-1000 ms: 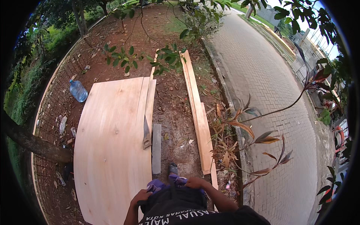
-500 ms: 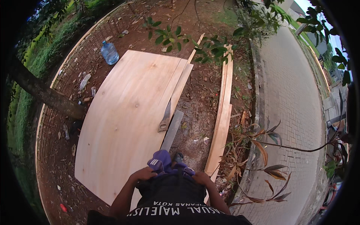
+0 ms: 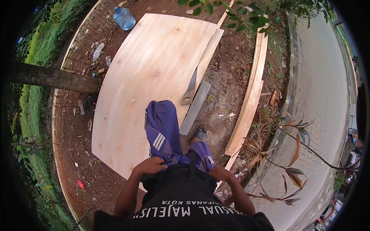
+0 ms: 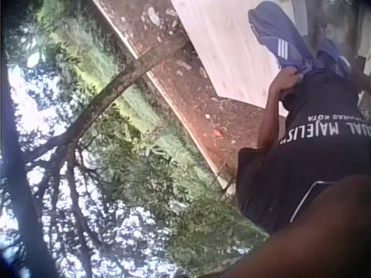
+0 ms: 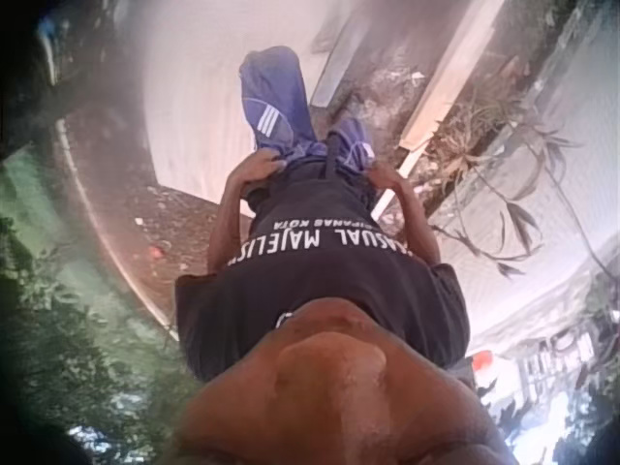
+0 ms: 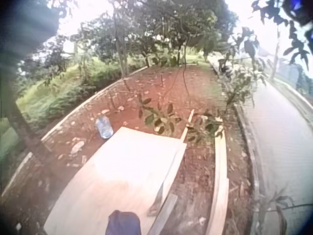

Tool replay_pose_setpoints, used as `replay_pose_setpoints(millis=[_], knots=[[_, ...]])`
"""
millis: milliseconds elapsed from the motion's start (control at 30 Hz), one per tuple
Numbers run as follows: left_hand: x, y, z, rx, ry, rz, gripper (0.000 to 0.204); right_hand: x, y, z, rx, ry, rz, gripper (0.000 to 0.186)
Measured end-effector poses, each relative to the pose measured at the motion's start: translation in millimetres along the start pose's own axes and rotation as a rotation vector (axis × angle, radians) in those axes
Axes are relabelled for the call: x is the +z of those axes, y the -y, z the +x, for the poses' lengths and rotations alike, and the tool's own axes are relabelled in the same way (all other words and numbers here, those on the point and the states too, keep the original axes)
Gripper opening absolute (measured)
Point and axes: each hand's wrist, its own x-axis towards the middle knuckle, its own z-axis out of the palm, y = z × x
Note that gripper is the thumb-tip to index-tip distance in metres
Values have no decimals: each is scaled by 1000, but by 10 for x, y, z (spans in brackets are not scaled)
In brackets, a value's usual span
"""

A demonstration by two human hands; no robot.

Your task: The person uses a hand saw to cut a large sheet of plywood placed on the ground. They repeatedly saw along a marked line, reposition the sheet, and continue cutting until a strip is separated.

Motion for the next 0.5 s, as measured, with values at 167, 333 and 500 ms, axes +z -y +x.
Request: replay_pose_setpoints(millis=[167,333,500], knots=[[-817,322,118,-248,152,-85,47,-220,253,900,52,242,339,36],[-2414,1207,1467,-120,-143,-486,31,-294,-791,3309,171,-467,616,42],[-3536,1775,4104,103,-650,-293,28,-836,-1944,5616,372,-1291,590,56]])
